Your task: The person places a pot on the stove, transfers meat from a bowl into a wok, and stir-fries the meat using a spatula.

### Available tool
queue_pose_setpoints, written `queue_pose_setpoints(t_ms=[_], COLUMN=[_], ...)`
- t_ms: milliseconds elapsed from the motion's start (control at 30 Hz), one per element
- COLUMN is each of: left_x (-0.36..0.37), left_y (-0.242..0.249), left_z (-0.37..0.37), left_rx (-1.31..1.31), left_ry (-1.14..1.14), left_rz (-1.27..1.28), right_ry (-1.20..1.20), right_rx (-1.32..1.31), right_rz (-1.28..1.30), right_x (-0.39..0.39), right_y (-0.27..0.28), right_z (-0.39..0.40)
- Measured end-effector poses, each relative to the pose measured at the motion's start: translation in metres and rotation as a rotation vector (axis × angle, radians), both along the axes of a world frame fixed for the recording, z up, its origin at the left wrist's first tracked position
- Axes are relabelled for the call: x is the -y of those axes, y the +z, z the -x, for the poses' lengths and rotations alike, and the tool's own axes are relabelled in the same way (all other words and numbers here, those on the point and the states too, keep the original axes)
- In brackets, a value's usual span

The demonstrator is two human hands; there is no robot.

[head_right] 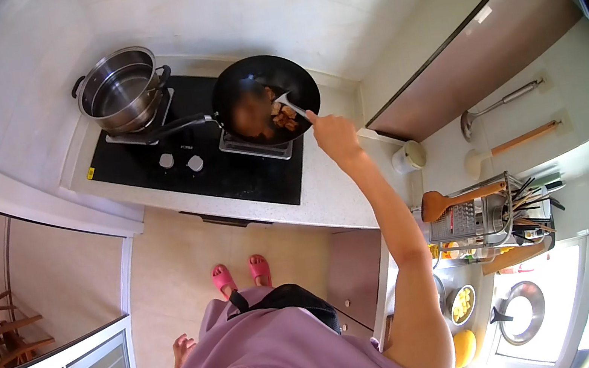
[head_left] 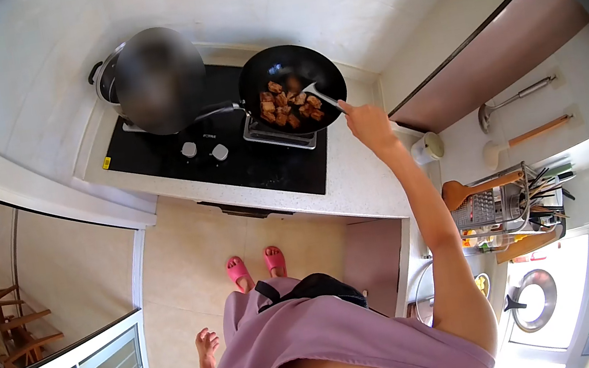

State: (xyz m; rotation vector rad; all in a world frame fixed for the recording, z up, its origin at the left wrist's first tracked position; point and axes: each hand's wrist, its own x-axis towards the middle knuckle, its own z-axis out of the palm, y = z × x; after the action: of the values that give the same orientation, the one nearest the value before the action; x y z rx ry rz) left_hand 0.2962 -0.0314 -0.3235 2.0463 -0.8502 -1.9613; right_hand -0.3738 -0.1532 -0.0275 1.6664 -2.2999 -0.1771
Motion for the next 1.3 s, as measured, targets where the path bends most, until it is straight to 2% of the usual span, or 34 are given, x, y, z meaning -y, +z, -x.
queue_pose_setpoints(t_ms=[167, 267, 333, 367, 433, 567, 633, 767, 833, 867, 933, 967, 1033, 1067, 1133, 1300], left_x=[0.005, 0.005, 0.004, 0.003, 0.002, -0.003, -0.006, -0.014, -0.016, -0.017, -0.015, -0.015, -0.014, -0.014, -0.013, -0.011], left_y=[0.009, 0.011, 0.005, 0.002, -0.001, 0.004, 0.004, -0.008, -0.008, -0.009, -0.004, -0.001, 0.004, 0.006, 0.008, 0.004], left_z=[0.008, 0.012, 0.011, 0.012, 0.012, 0.014, 0.013, 0.006, 0.005, 0.005, 0.008, 0.010, 0.012, 0.014, 0.015, 0.014], left_rx=[0.006, -0.008, -0.022, -0.023, -0.024, -0.021, -0.025, -0.056, -0.050, -0.052, -0.057, -0.057, -0.059, -0.060, -0.048, -0.047], left_ry=[0.054, 0.063, 0.055, 0.056, 0.060, 0.084, 0.100, 0.077, 0.056, 0.057, 0.046, 0.050, 0.090, 0.091, 0.093, 0.071], left_rz=[0.027, 0.026, 0.025, 0.025, -0.006, 0.013, 0.000, 0.003, 0.011, 0.012, 0.028, 0.028, 0.035, 0.035, 0.021, 0.019], right_ry=[-0.021, 0.049, 0.124, 0.125, 0.150, 0.130, -0.004, -0.059, -0.174, -0.173, -0.346, -0.342, -0.404, -0.403, -0.462, -0.501], right_rx=[0.050, 0.022, 0.299, 0.298, 0.636, 0.727, 0.841, 0.838, 1.049, 1.048, 1.404, 1.404, 1.630, 1.630, 1.804, 1.906], right_rz=[-0.006, 0.007, 0.087, 0.087, 0.158, 0.166, 0.095, 0.061, 0.038, 0.038, 0.092, 0.090, 0.089, 0.088, 0.158, 0.173], right_x=[-0.001, -0.003, 0.001, 0.002, 0.007, 0.011, 0.014, 0.022, 0.024, 0.026, 0.029, 0.028, 0.026, 0.026, 0.025, 0.017], right_y=[0.016, 0.025, 0.024, 0.024, 0.022, 0.024, 0.029, 0.025, 0.020, 0.014, 0.004, 0.000, -0.001, -0.004, -0.009, 0.000], right_z=[-0.016, -0.026, -0.033, -0.033, -0.032, -0.030, -0.032, -0.027, -0.024, -0.018, -0.007, -0.001, 0.005, 0.009, 0.012, 0.009])
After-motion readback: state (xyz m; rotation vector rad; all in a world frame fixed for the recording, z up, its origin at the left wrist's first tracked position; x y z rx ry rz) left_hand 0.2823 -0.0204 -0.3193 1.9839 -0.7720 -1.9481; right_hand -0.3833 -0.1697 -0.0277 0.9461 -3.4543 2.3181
